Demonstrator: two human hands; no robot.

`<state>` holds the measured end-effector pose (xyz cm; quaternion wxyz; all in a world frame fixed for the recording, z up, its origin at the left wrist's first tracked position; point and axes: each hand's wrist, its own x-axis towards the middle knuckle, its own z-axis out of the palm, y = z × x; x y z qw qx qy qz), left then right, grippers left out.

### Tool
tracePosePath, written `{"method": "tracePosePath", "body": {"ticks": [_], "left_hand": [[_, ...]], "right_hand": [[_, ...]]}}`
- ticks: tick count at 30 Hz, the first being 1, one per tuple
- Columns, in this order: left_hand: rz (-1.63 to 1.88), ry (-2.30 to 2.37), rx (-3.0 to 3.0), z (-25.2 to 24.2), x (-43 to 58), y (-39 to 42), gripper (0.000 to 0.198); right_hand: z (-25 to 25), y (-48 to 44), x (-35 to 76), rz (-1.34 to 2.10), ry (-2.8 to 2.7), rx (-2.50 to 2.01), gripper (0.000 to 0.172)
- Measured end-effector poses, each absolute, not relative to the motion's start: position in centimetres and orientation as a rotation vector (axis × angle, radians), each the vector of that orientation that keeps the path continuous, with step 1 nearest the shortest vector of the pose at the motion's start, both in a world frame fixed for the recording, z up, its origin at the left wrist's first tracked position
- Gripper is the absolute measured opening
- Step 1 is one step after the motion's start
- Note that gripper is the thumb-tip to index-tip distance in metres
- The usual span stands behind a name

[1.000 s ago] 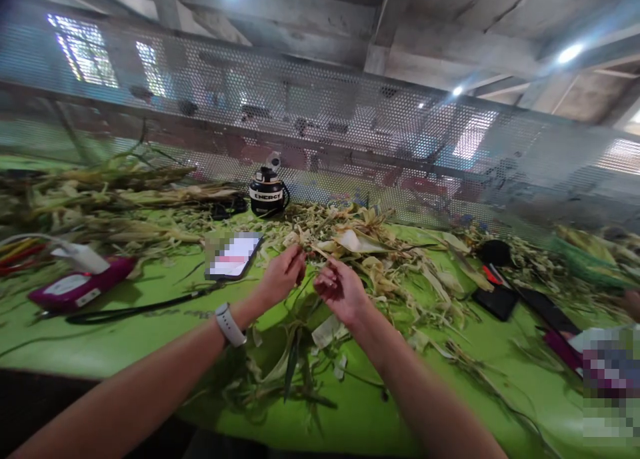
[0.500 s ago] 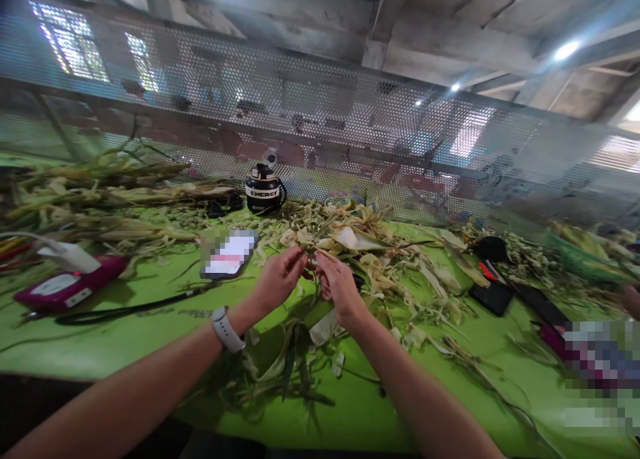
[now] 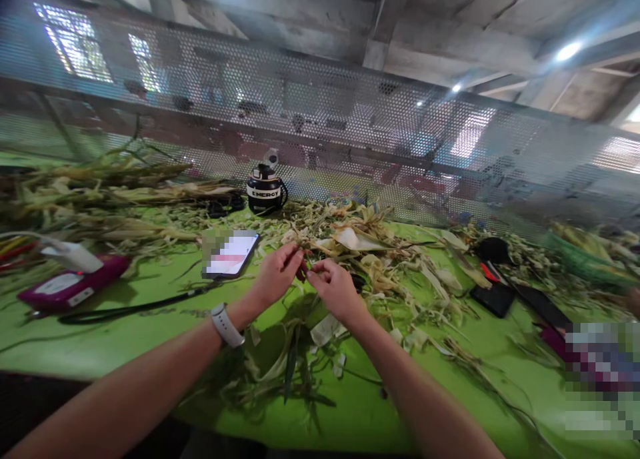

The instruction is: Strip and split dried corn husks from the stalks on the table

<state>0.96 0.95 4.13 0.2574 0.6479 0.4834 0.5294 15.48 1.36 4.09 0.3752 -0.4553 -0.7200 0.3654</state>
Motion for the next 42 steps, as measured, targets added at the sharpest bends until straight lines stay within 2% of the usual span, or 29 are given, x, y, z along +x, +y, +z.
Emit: {"method": "tracePosePath", "body": {"ticks": [6, 11, 16, 21, 24, 29, 33, 36, 42], "left_hand": [[1.389, 1.437, 1.963, 4.1, 0.7, 0.7, 0.025], [1.366, 1.435, 2.169, 3.8, 0.8, 0.2, 0.026], [1.366, 1.302, 1.894, 4.1, 0.8, 0.6, 0.026], [1.333, 1.257, 1.709, 4.6, 0.5, 1.0, 0.028], [1.327, 1.255, 1.722, 4.7, 0.5, 0.9, 0.028], [1.325, 1.322, 1.909, 4.4, 0.7, 0.5, 0.029], [1.299, 1.438, 2.233, 3.8, 1.1, 0.1, 0.025], [1.226, 1.506, 2.385, 3.4, 1.3, -0.1, 0.023], [1.216, 1.46, 2.438, 3.3, 1.6, -0.2, 0.025]], "right_hand": [[4.8, -0.1, 15.5, 0.34, -2.01, -1.262, 0.021], [5.7, -0.7, 15.5, 0.131, -2.052, -1.271, 0.027], [6.1, -0.4, 15.9, 0.137, -2.088, -1.161, 0.02], [7.1, -0.9, 16.3, -0.345, -2.056, -1.166, 0.017], [7.6, -1.0, 16.4, -0.51, -2.018, -1.147, 0.017], [7.2, -1.2, 16.1, -0.39, -2.066, -1.149, 0.027], [6.6, -1.3, 15.7, -0.261, -2.144, -1.354, 0.035], [6.2, -1.1, 15.5, -0.25, -2.171, -1.407, 0.034], [5.7, -0.5, 15.7, -0.201, -2.157, -1.212, 0.023]]}}
